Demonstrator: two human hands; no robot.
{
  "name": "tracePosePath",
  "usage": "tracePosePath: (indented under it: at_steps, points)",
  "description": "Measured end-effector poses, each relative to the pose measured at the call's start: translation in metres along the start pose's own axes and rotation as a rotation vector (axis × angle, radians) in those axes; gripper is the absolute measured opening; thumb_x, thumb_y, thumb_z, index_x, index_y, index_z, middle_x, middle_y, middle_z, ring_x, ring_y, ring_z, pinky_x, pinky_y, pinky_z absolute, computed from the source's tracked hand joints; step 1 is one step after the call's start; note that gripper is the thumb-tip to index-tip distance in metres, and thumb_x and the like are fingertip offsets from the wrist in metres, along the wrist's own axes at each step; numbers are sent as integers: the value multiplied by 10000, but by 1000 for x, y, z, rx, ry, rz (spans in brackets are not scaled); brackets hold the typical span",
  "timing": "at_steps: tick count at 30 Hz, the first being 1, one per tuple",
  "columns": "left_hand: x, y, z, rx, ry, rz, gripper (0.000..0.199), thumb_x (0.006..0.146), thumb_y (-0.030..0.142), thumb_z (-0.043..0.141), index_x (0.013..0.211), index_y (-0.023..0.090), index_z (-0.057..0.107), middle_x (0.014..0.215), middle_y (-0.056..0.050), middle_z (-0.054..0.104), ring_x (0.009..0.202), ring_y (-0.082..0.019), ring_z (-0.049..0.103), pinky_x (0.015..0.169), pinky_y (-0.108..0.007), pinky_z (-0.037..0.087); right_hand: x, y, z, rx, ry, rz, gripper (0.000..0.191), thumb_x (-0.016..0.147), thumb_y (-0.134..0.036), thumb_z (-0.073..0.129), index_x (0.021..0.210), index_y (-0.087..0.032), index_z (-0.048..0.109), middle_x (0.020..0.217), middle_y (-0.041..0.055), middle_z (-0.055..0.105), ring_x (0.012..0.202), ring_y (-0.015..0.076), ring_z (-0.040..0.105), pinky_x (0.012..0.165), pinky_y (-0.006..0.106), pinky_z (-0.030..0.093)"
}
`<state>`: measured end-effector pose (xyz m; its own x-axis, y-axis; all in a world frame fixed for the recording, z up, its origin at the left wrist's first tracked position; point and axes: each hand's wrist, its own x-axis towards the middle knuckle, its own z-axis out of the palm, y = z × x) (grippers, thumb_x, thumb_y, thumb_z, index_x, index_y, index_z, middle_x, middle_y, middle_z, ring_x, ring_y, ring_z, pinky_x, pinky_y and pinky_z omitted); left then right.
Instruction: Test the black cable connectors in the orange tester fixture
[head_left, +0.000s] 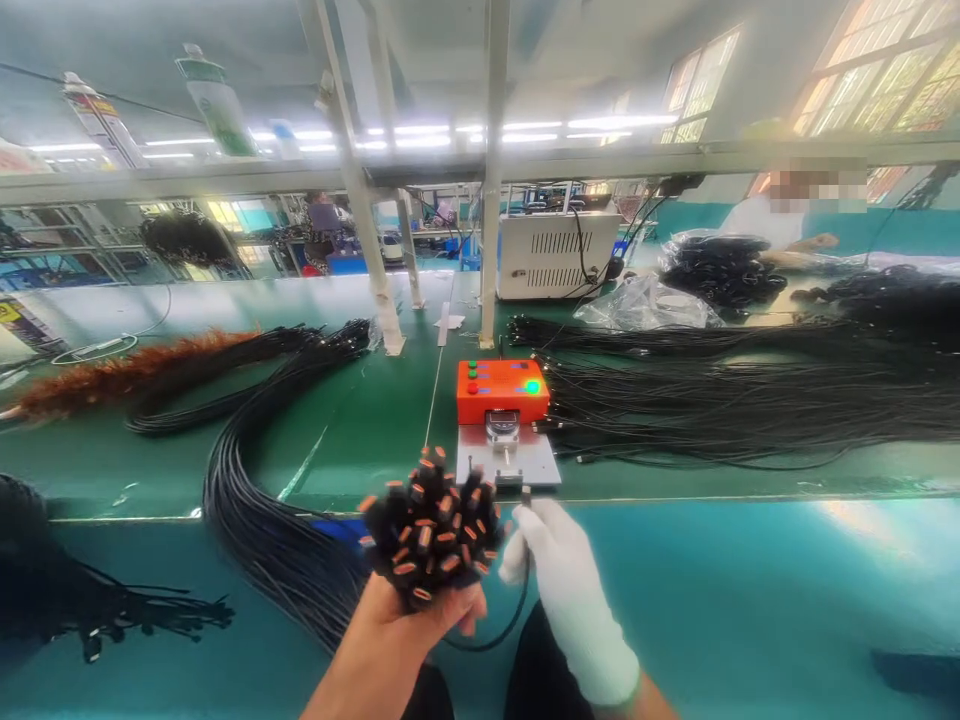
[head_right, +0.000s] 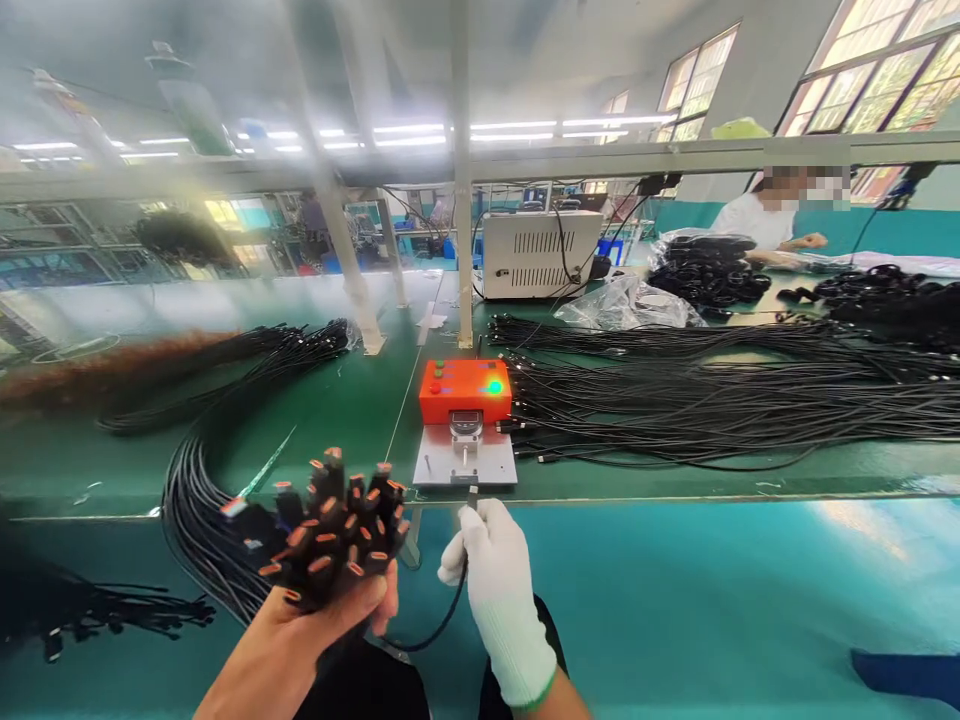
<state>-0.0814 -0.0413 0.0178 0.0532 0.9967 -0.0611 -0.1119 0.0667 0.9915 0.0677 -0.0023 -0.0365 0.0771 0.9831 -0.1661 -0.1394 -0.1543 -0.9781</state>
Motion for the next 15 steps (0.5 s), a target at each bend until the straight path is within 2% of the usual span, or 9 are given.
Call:
tracePosePath:
  at_steps: [2,4,7,10,15]
  points:
    - [0,5,2,-22,85,55,357,697,372,694,1005,191,686,537,-4,604,500,-168,523,529,-301,441,10,5,2,36,-56,6,289,876,-310,437,609,-200,443,427,-26,548,399,122,506,457,241,424]
    - [-1,8,5,18,173,94,212,668,381,707,785,205,719,531,-27,610,537,-210,564,556,-332,459,18,9,3,56,-72,-7,276,867,-312,449,617,-195,453,433,-22,551,402,124,515,453,242,433]
    - [-3,11,10,98,269,111,197,604,411,740,569,227,680,527,-53,624,582,-275,601,578,-380,480,27,13,3,76,-75,-1,258,849,-312,467,622,-190,459,441,-17,557,399,126,526,444,246,441]
    - [-4,15,13,114,310,97,196,579,426,742,604,237,695,485,-46,603,537,-277,583,518,-375,459,32,17,3,87,-73,42,224,834,-311,474,650,-183,478,434,-19,556,375,135,524,410,253,434]
    - [-3,18,12,117,253,58,157,585,376,747,613,229,702,488,-37,612,502,-241,561,512,-359,456,35,19,5,93,-72,48,217,830,-300,471,658,-172,500,440,-10,569,380,136,536,412,253,443]
